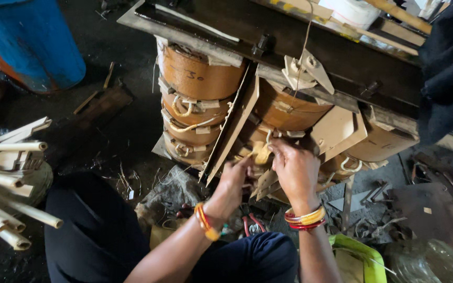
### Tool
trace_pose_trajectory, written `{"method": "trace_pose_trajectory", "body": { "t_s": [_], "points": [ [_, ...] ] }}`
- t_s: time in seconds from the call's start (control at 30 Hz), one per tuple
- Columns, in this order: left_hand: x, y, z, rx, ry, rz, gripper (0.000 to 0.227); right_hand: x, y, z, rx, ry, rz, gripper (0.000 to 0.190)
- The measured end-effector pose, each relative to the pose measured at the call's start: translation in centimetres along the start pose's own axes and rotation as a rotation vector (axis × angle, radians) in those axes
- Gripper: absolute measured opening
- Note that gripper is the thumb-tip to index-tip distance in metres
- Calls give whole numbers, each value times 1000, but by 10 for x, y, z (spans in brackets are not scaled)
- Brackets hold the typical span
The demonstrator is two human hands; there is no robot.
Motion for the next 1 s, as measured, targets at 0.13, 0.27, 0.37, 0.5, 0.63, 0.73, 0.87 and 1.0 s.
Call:
{"method": "trace_pose_trajectory", "body": {
  "t_s": [0.13,0.27,0.37,0.5,0.63,0.73,0.87,1.0],
  "points": [
    [-1,36,-28,340,-141,-124,23,4,1,-4,29,-6,3,17],
    [31,101,-93,1090,-709,-270,28,3,0,-1,-46,77,-34,16],
    [48,129,-113,1317,-957,-322,37,4,0,-5,-23,80,-32,17],
    [49,122,-119,1256,-1248,-316,52,8,-1,-10,31,45,10,19],
    [43,116,-113,1313,-1317,-253,27,8,-3,-12,94,-27,51,19],
    [31,111,-104,1161,-1191,-139,26,6,-3,-8,60,32,41,19],
    [7,89,-87,633,-811,75,31,6,-2,-9,51,41,-9,23],
    [11,83,-103,765,-879,120,43,9,-3,-13,105,12,35,24]
  ]
}}
Point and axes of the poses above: each hand's wrist, its own y-axis away from the middle knuckle, its own x-axis out of the palm, z = x × y, the point moved 7 cm from there along -y, towards the middle knuckle, and after that the axes turned 6 degrees about -y, right-handed, at the moved point
